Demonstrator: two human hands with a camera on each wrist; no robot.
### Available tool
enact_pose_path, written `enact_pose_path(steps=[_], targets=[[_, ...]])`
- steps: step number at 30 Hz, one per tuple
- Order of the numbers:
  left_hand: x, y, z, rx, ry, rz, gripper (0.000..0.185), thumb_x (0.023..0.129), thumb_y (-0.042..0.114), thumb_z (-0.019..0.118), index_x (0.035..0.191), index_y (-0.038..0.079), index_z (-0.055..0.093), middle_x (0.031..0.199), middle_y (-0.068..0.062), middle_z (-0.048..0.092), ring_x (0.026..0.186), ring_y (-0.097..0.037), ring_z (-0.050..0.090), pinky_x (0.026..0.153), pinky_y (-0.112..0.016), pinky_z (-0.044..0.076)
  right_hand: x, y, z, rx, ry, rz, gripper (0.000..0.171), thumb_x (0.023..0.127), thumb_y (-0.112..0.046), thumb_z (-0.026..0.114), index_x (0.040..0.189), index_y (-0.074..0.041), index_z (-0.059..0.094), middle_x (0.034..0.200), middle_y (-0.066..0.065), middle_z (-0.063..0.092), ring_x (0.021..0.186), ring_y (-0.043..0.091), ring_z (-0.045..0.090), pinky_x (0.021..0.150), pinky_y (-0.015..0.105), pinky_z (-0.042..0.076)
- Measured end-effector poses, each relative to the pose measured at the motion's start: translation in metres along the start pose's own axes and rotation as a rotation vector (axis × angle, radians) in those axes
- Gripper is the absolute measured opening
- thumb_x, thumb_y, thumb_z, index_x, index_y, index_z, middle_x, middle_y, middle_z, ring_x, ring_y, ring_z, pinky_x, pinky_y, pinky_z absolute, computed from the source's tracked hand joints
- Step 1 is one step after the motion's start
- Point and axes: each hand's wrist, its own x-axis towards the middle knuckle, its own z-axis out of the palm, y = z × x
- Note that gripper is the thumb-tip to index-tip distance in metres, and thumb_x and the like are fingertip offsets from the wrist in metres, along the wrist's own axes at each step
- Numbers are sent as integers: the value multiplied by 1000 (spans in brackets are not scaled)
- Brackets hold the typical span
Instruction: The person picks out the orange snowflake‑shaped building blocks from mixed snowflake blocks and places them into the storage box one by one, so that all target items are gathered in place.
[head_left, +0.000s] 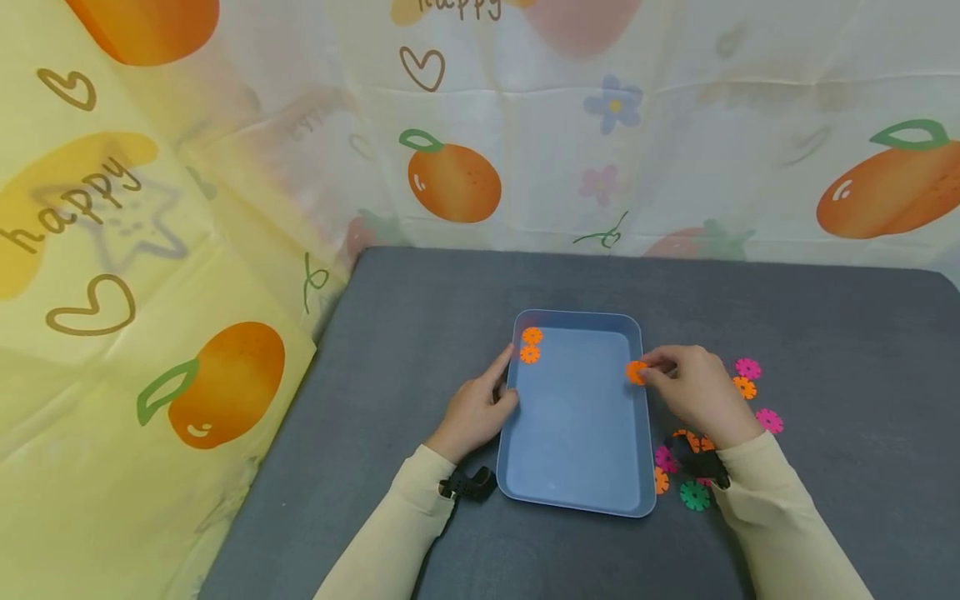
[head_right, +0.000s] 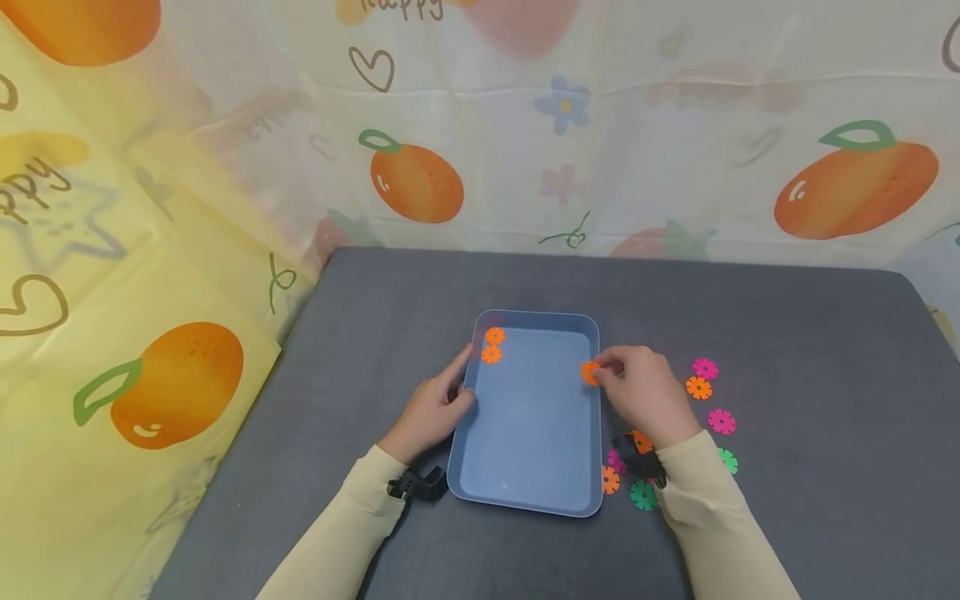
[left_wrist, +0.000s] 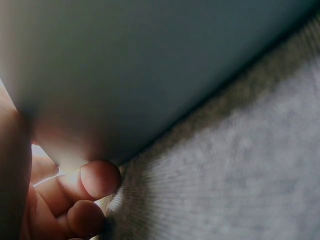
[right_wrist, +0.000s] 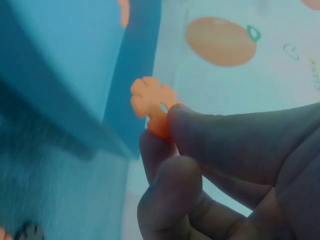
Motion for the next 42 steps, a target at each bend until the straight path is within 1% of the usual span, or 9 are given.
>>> enact_pose_path(steps=[3, 8, 19, 24, 28, 31, 32, 37, 42], targets=[[0, -1, 1, -5, -6, -4, 69, 97, 18, 56, 164, 19, 39, 66, 5, 50, 49, -7, 35, 51, -25, 30, 5, -9, 6, 1, 2, -8, 21, 100, -13, 69, 115, 1, 76, 98, 12, 77, 79, 23, 65, 64, 35, 49], [0, 0, 1, -11, -7, -8, 70, 97, 18, 56, 165, 20, 38, 66, 5, 50, 49, -8, 37, 51, -26, 30, 13, -22, 15, 1, -13, -21, 21, 99, -12, 70, 114, 2, 76, 100, 14, 76, 79, 24, 65, 65, 35, 50], [0, 1, 0, -10, -15, -22, 71, 97, 18, 56, 165, 22, 37, 67, 5, 51, 49, -9, 37, 51, -25, 30, 33, -51, 32, -30, -39, -78, 18, 98, -11, 68, 109, -3, 79, 95, 8, 76, 75, 21, 61, 64, 34, 47], [0, 0, -1, -22, -12, 8, 71, 96, 19, 56, 165, 19, 38, 68, 5, 51, 50, -10, 39, 51, -27, 31, 41, -61, 40, -60, -53, -90, 14, 98, -12, 71, 106, -4, 80, 93, 7, 76, 75, 19, 65, 65, 34, 51], [2, -7, 1, -25, 1, 52, 70, 96, 20, 56, 164, 18, 39, 68, 7, 51, 50, -10, 39, 50, -28, 32, 47, -69, 47, -61, -70, -86, 14, 98, -13, 73, 104, -3, 79, 92, 7, 75, 74, 19, 66, 65, 35, 53], [2, -8, 1, -31, 3, 62, 70, 96, 20, 56, 164, 18, 40, 68, 6, 51, 50, -10, 40, 50, -28, 32, 53, -73, 53, -59, -78, -85, 14, 98, -14, 73, 104, -3, 79, 91, 7, 74, 73, 19, 65, 64, 35, 53], [1, -4, -1, -33, -5, 45, 71, 95, 19, 56, 164, 18, 40, 68, 6, 52, 50, -10, 40, 50, -28, 33, 55, -73, 55, -57, -82, -81, 14, 98, -14, 73, 104, -3, 79, 90, 7, 74, 73, 19, 65, 64, 34, 53], [0, -2, -1, -16, -13, 11, 71, 96, 16, 58, 165, 19, 38, 68, 4, 52, 49, -9, 39, 50, -26, 32, 63, -73, 65, -69, -102, -60, 12, 97, -14, 74, 101, -4, 80, 90, 7, 74, 72, 20, 64, 64, 34, 52], [0, 0, -1, -7, -10, 9, 70, 97, 16, 59, 164, 18, 39, 67, 5, 50, 49, -8, 37, 50, -25, 31, 69, -71, 75, -74, -105, -76, 10, 96, -12, 74, 96, -4, 79, 86, 7, 72, 71, 20, 62, 66, 33, 50]])
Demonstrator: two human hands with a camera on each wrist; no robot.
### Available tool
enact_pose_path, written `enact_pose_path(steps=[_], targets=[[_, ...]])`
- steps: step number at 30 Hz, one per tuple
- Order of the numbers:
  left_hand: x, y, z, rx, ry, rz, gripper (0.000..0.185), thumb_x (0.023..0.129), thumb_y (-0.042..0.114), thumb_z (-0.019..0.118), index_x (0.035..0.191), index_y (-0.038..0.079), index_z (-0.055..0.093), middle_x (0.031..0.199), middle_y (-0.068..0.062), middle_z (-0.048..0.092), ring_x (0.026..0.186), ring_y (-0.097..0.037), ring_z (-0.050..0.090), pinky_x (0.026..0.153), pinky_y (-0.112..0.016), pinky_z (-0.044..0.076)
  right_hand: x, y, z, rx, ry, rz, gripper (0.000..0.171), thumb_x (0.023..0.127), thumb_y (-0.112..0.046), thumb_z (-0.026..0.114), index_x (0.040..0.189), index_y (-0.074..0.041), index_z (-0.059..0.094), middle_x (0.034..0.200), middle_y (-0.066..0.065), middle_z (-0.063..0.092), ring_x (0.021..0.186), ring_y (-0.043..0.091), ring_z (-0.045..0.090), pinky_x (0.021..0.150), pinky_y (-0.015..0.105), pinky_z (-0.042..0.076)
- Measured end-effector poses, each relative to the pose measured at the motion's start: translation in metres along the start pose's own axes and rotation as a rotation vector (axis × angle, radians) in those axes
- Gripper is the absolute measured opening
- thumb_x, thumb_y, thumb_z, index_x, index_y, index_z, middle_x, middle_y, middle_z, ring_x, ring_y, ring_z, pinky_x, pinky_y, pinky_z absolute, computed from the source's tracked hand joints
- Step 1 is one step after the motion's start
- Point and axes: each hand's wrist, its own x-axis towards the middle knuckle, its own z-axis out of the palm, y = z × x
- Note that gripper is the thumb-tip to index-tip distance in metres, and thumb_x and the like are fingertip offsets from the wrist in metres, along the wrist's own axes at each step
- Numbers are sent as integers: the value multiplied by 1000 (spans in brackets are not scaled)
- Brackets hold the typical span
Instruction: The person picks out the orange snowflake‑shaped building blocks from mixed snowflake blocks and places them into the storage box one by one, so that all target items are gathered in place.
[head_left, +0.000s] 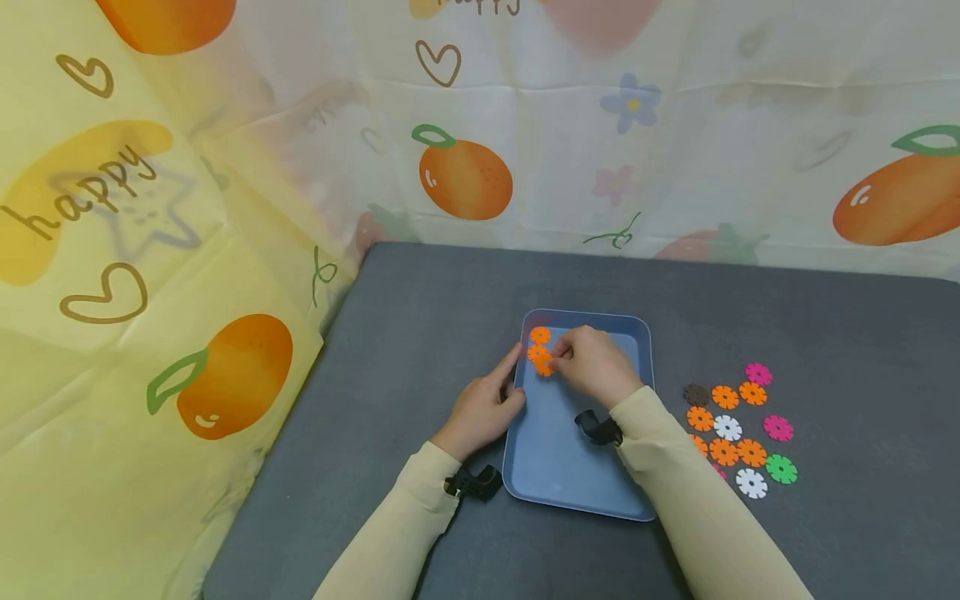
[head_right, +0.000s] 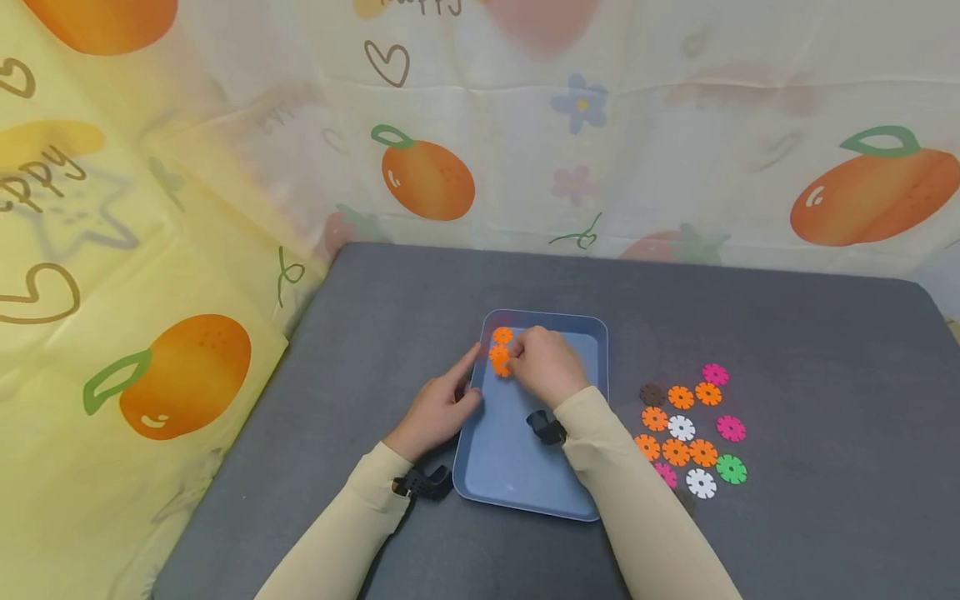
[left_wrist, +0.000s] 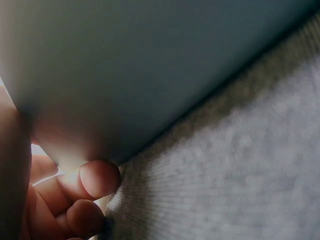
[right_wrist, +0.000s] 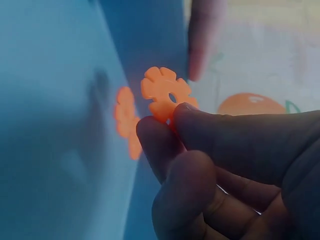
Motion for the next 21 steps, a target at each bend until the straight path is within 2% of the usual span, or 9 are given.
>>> enact_pose_path(steps=[11, 21], targets=[[-1, -5, 2, -17, 27, 52, 70, 95, 18, 56, 164, 16, 40, 65, 6, 48, 48, -10, 38, 48, -27, 31, 7, 7, 16, 43, -12, -4, 14, 94, -10, 72, 81, -6, 74, 69, 3, 60, 60, 17, 53, 58, 29, 40], [-1, 2, 0, 7, 13, -1, 70, 96, 16, 59, 164, 17, 40, 66, 5, 48, 48, -6, 34, 50, -26, 30, 11, 14, 23, 67, -9, -3, 23, 92, -14, 71, 69, -10, 68, 64, 1, 57, 56, 15, 50, 55, 28, 36]])
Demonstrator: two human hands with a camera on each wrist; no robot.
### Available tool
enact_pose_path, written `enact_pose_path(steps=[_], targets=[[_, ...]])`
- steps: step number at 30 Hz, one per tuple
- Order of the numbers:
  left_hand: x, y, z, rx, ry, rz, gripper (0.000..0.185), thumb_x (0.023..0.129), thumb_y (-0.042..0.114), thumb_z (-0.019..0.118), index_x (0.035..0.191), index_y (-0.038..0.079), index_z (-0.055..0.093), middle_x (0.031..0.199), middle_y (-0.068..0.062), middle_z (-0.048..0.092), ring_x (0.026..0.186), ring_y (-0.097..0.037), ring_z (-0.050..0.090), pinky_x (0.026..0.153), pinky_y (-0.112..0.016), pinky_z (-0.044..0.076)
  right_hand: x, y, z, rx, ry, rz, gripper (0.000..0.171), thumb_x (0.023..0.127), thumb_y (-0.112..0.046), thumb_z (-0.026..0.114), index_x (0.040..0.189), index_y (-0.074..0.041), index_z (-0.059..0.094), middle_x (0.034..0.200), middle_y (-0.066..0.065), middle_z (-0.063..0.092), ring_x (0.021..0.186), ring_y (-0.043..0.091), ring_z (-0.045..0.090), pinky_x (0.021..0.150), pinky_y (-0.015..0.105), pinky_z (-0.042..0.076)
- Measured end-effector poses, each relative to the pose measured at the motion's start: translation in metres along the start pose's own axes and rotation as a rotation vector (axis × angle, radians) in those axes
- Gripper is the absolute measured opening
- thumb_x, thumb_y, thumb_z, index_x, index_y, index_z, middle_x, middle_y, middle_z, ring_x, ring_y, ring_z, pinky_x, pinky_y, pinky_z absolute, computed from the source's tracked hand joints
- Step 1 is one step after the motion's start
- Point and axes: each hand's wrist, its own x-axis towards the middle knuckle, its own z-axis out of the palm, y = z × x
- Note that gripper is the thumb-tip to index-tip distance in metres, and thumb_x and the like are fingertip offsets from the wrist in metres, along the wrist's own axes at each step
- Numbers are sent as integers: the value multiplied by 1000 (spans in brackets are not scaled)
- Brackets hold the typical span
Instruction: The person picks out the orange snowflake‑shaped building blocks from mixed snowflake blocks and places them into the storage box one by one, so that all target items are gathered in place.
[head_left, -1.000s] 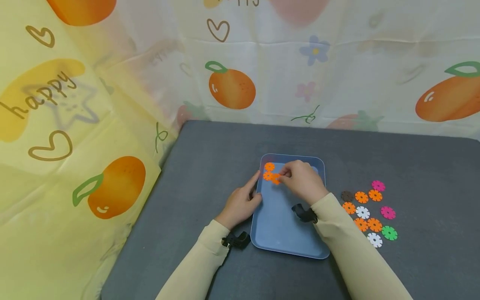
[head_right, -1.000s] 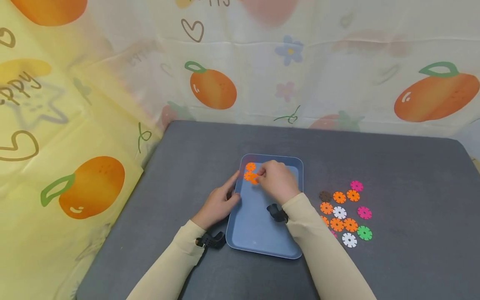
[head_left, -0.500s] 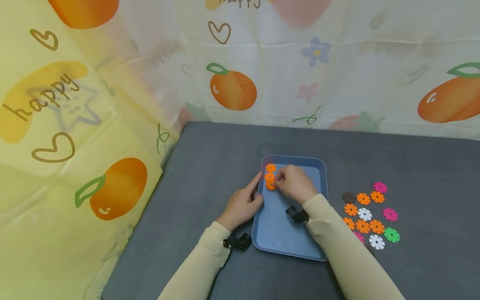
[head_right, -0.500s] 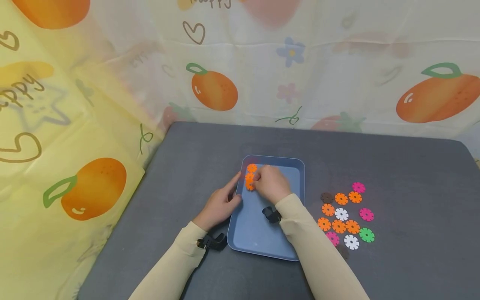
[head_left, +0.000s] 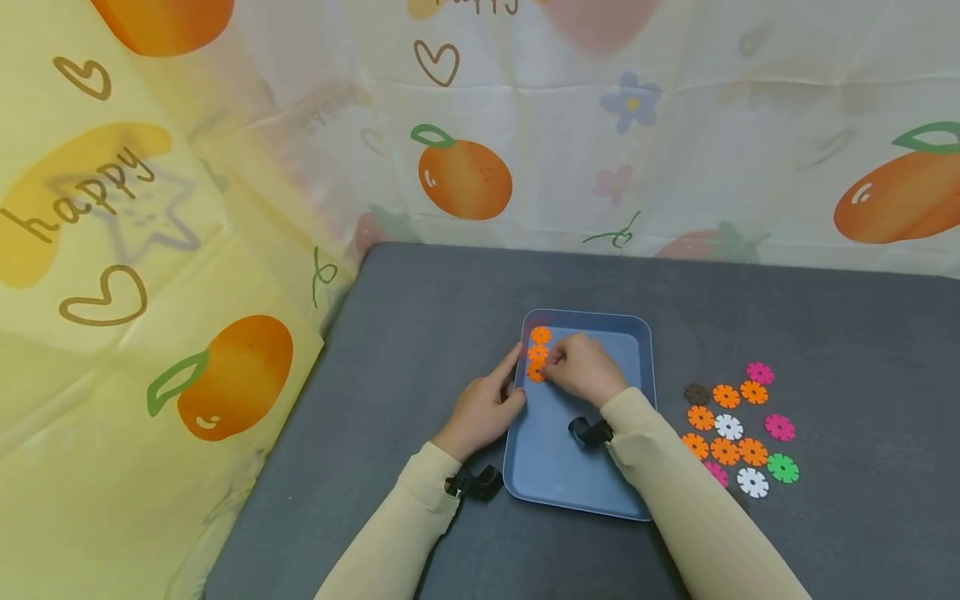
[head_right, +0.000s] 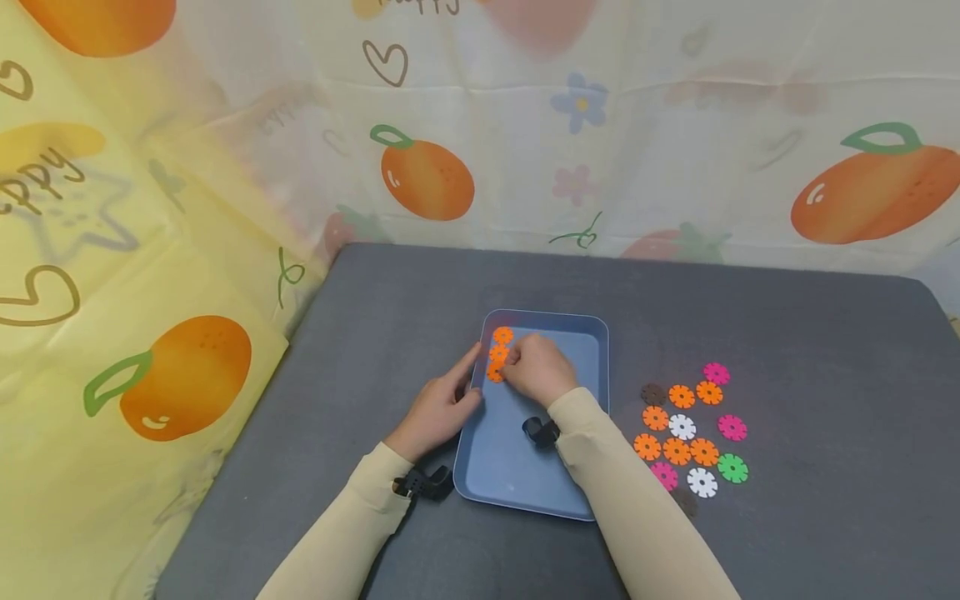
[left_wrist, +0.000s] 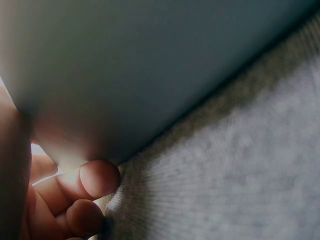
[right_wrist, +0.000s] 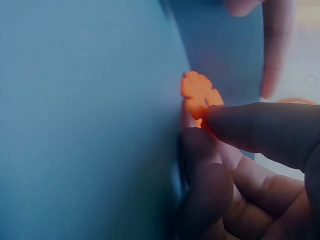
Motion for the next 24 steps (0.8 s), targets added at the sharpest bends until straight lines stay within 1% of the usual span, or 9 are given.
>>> enact_pose_path(steps=[9, 12, 17, 24], targets=[[1, 1, -2, -8, -13, -2, 71, 96, 17, 58, 165, 17, 38, 66, 5, 48, 49, -8, 35, 50, -26, 29, 3, 3, 4, -2, 8, 19, 23, 90, -16, 72, 68, -10, 69, 66, 1, 59, 57, 16, 52, 56, 28, 38], [0, 0, -1, -5, -17, -7, 71, 97, 18, 57, 165, 18, 38, 65, 5, 46, 49, -8, 35, 50, -26, 29, 3, 4, 5, 4, 8, 31, 25, 89, -17, 72, 66, -11, 66, 63, 0, 56, 55, 15, 49, 54, 28, 36], [1, -1, 0, -2, -14, -9, 71, 96, 17, 57, 165, 18, 39, 66, 6, 46, 49, -8, 35, 50, -26, 29, 3, 5, 6, 10, 10, 25, 29, 88, -17, 72, 62, -12, 60, 58, -1, 49, 51, 14, 45, 53, 28, 33], [1, -2, 1, 3, -4, -14, 71, 95, 18, 57, 164, 19, 40, 66, 6, 47, 50, -8, 35, 51, -25, 28, 4, 6, 6, 2, 16, 16, 28, 89, -16, 72, 63, -12, 62, 59, -1, 52, 53, 15, 48, 53, 28, 34]])
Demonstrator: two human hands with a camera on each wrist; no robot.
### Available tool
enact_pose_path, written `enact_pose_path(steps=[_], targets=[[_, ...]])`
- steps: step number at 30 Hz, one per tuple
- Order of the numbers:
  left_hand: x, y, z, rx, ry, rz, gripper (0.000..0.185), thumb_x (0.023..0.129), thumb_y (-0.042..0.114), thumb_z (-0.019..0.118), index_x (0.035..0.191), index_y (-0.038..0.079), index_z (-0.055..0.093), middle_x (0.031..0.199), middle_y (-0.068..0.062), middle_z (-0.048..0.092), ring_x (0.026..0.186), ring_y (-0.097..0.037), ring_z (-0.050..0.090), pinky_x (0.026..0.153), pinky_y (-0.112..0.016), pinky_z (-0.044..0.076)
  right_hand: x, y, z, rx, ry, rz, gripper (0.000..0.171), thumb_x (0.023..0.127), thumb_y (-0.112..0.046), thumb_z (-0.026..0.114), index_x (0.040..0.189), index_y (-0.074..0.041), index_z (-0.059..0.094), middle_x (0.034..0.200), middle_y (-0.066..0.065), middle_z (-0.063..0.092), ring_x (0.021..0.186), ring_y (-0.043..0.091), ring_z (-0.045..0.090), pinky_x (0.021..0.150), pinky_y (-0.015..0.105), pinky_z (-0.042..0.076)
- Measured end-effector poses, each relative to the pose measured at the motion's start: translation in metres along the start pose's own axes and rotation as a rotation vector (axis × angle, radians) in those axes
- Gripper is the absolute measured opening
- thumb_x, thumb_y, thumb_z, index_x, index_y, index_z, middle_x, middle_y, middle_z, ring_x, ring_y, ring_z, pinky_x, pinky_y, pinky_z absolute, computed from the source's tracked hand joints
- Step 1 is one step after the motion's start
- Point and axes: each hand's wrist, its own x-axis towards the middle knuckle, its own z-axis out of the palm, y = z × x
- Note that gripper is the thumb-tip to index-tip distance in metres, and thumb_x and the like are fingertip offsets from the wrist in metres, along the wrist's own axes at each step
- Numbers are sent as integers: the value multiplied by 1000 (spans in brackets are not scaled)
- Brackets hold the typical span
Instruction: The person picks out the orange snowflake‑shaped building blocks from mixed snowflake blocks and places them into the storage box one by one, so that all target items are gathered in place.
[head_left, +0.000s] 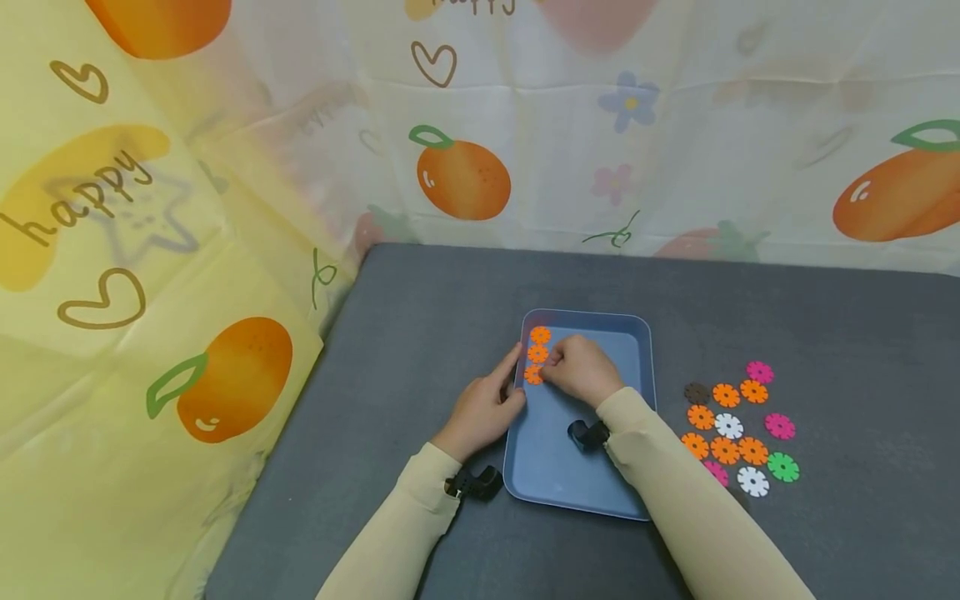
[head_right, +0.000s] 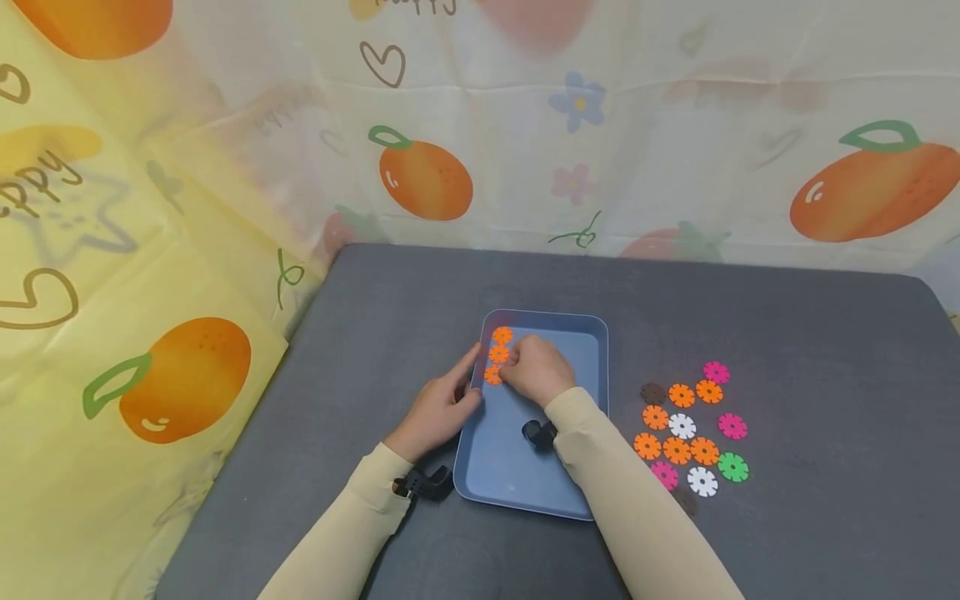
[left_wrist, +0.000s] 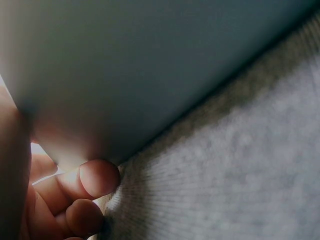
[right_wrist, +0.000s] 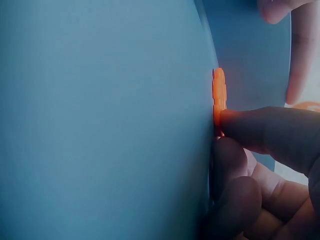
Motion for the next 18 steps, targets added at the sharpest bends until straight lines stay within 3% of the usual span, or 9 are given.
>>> enact_pose_path(steps=[9, 18], targets=[[1, 0, -2, -5, -6, 11, 70, 96, 19, 57, 164, 18, 39, 67, 5, 48, 50, -8, 36, 51, -26, 30, -1, -2, -3, 49, -26, 6, 45, 96, -22, 68, 56, -14, 50, 53, -4, 36, 47, 12, 34, 51, 27, 24], [1, -3, 0, -6, 1, 21, 71, 95, 20, 57, 164, 16, 40, 67, 7, 49, 50, -8, 38, 50, -27, 32, -7, -2, -14, 84, -42, -5, 50, 98, -23, 68, 54, -15, 45, 53, -5, 32, 48, 11, 28, 53, 28, 23]])
